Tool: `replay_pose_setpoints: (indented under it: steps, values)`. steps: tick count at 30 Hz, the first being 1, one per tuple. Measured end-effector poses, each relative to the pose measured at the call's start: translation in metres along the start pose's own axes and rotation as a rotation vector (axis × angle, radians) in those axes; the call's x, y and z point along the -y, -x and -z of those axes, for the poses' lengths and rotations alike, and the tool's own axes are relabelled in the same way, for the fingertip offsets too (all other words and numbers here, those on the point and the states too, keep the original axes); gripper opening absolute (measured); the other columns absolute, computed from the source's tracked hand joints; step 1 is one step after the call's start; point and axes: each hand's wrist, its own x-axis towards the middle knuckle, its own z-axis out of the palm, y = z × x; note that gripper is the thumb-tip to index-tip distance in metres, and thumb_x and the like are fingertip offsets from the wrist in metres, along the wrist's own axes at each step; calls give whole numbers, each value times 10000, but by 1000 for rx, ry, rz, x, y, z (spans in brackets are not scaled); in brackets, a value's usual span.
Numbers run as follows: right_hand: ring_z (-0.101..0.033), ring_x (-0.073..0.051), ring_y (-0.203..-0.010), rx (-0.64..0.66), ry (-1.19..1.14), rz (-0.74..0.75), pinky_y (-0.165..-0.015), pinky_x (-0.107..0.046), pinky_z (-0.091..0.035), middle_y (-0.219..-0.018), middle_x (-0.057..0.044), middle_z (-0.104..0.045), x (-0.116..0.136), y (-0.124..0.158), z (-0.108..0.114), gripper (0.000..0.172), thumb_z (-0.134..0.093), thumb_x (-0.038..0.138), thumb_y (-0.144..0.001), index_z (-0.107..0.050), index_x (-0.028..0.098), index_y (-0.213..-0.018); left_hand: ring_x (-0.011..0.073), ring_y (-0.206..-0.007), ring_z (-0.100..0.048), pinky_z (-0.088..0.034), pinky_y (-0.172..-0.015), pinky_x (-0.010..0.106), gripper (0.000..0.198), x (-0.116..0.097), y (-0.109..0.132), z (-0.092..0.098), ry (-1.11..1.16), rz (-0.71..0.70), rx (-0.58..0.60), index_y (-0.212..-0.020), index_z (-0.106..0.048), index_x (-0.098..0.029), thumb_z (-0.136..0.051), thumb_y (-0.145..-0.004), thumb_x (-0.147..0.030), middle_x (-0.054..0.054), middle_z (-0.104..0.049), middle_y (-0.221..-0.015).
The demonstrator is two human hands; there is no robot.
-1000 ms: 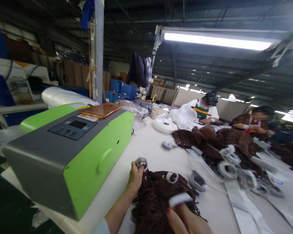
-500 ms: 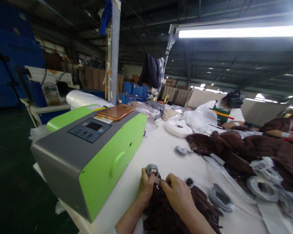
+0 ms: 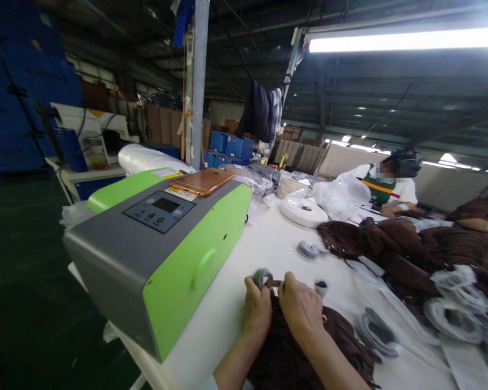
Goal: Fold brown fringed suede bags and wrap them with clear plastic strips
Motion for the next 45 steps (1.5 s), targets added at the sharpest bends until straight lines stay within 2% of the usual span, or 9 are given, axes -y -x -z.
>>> replay_pose_setpoints:
  steps: [7,13,17,21,23,30,36,42,45]
  values:
    - [-665,-248,-787,8,-85,2,-607,-284,-367,-803,-100,-698,7,7,-1,226,-365,271,-896,-578,200,-879,203,-833,-606,-445,-716,279,72,-6,3,0,-14,-25,29,-866,-352,-221,-423,-862,-231,63,-610,-874]
    - [-654,-230,-762,9,-197,-40,-569,-263,-335,-751,-79,-687,2,8,-7,277,-365,353,-905,-583,206,-817,207,-854,-598,-438,-730,287,91,-4,5,-2,-22,-51,18,-880,-344,-211,-412,-840,-165,83,-607,-896]
    - [-649,-194,-757,4,-279,-20,-591,-241,-356,-742,-52,-687,1,12,-10,255,-392,362,-900,-586,216,-822,209,-769,-593,-435,-664,286,95,-5,8,-3,-20,-71,5,-842,-338,-224,-431,-830,-205,51,-597,-794]
    - [-637,-173,-718,-32,-447,29,-619,-231,-376,-713,-35,-682,2,18,-13,222,-434,331,-880,-602,210,-802,201,-706,-573,-431,-630,282,201,-4,9,-3,-17,-100,3,-789,-317,-234,-516,-773,-208,34,-587,-754]
    - [-623,-166,-681,-52,-568,29,-618,-229,-385,-681,-28,-672,-1,19,-15,217,-463,328,-860,-616,202,-769,196,-710,-574,-432,-631,280,183,-3,8,-3,-12,-105,2,-803,-323,-233,-500,-784,-191,36,-593,-769]
    - [-636,-187,-774,-52,-661,-57,-706,-250,-416,-792,-65,-707,-12,11,-23,248,-461,285,-835,-689,189,-823,217,-840,-601,-453,-731,313,94,2,5,-5,-3,-109,-3,-901,-392,-196,-457,-833,-184,74,-618,-869]
    - [-634,-210,-817,-71,-684,-81,-752,-278,-411,-843,-88,-710,-5,15,-25,266,-446,298,-846,-688,187,-860,214,-966,-599,-467,-817,315,242,3,4,-4,35,-109,-19,-1071,-413,-147,-459,-835,-173,128,-626,-1021]
    - [-626,-212,-742,-98,-743,-114,-705,-282,-410,-766,-85,-698,-2,12,-32,280,-436,331,-822,-677,187,-823,205,-967,-608,-462,-865,306,302,3,5,-7,54,-98,-22,-1093,-448,-131,-445,-792,-103,131,-635,-1047]
    - [-617,-233,-731,-112,-782,-135,-699,-307,-405,-744,-96,-686,-3,3,-36,287,-447,367,-782,-667,183,-795,227,-1103,-551,-412,-955,315,431,1,5,-8,74,-94,-26,-1210,-391,-76,-466,-789,-129,188,-568,-1187]
